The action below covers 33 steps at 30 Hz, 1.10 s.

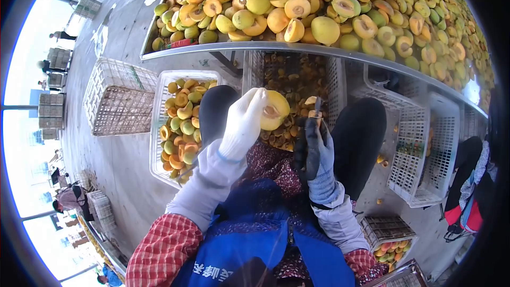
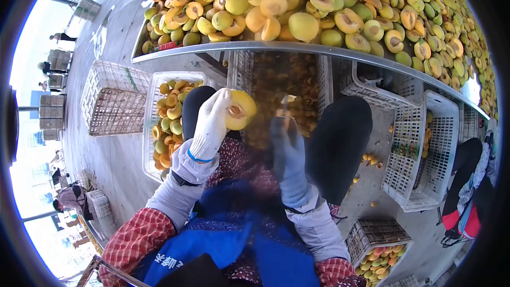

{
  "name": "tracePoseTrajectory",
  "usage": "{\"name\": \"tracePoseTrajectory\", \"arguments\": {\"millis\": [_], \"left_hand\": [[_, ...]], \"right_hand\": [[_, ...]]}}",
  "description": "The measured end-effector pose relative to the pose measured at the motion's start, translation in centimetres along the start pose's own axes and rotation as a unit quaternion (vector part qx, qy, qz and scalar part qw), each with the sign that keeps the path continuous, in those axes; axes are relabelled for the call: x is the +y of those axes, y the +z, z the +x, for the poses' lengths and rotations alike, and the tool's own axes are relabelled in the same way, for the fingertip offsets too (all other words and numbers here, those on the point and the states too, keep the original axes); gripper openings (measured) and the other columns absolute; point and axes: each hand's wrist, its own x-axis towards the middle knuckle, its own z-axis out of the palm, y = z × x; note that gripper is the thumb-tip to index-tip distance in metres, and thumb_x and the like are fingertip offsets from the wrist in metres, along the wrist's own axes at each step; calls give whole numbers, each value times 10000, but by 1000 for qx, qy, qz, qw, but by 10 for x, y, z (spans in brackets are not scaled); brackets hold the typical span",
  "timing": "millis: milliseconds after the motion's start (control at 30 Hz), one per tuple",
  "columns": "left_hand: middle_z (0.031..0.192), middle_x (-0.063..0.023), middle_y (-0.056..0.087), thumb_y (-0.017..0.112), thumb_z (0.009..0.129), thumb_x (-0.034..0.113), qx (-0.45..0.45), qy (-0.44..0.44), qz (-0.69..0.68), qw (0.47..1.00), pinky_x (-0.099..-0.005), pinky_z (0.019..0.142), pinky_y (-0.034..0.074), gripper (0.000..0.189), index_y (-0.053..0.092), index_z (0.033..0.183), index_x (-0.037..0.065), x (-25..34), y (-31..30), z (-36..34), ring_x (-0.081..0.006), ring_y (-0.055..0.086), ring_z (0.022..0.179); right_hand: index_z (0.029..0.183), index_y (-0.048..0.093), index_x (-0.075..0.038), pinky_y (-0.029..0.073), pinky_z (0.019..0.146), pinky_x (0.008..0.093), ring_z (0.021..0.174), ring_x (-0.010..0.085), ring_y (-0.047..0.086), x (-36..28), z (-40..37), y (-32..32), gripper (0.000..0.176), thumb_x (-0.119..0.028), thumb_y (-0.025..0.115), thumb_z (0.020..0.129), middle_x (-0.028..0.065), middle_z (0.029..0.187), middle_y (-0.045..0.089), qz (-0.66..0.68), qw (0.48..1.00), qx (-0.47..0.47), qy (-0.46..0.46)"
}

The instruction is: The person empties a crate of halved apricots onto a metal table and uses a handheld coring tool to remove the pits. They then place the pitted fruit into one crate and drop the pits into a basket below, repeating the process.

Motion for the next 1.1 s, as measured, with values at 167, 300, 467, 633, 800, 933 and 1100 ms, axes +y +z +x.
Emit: {"name": "tracePoseTrajectory", "arguments": {"millis": [167,300,467,633,800,933,1100], "left_hand": [[798,-23,620,510,1013,346,-111,3,83,990,-229,707,437,397,639,965,-27,15,-4,-24,-76,536,759],[1051,-66,612,529,990,437,-114,81,1,990,-259,878,430,519,551,1226,-25,16,2,-39,-116,552,988],[1202,-101,584,567,978,330,-83,123,-64,987,-294,986,418,492,469,1340,12,12,19,-62,-157,540,1126],[1053,-105,660,492,1022,287,-14,102,-115,988,-285,900,480,352,583,1161,-23,9,10,-62,-157,624,974],[1028,-112,669,452,1039,292,-25,93,-115,989,-279,881,484,365,582,1152,-29,8,17,-75,-154,626,962],[980,-117,656,431,1040,382,-23,159,-14,987,-275,765,516,457,558,1174,-36,3,18,-73,-157,638,843],[959,-86,666,507,1006,180,-38,57,-97,993,-238,802,474,259,599,1147,-17,23,26,-86,-114,607,878]], "right_hand": [[1118,552,-42,438,499,217,570,73,536,1,-1,12,231,-71,645,909,25,807,601,-68,993,-68,-69],[1104,576,-77,382,435,208,513,51,501,-4,-16,11,255,-206,688,915,6,755,585,-12,996,-84,14],[1129,549,-103,321,356,232,440,73,463,8,-42,18,265,-248,664,940,11,690,561,74,987,-125,65],[1086,511,-36,504,572,341,620,209,637,1,-40,7,216,-136,604,919,95,760,627,-307,902,-84,-292],[1044,501,-41,493,559,420,631,376,622,-10,-57,3,225,-132,626,881,169,734,592,-512,773,-112,-358],[1001,483,-37,484,546,444,611,386,610,-7,-61,-2,229,-129,642,863,171,718,584,-553,754,-102,-340],[1029,477,-13,483,554,441,635,388,616,6,-66,-7,241,-99,626,861,185,714,584,-504,790,-112,-330]]}}
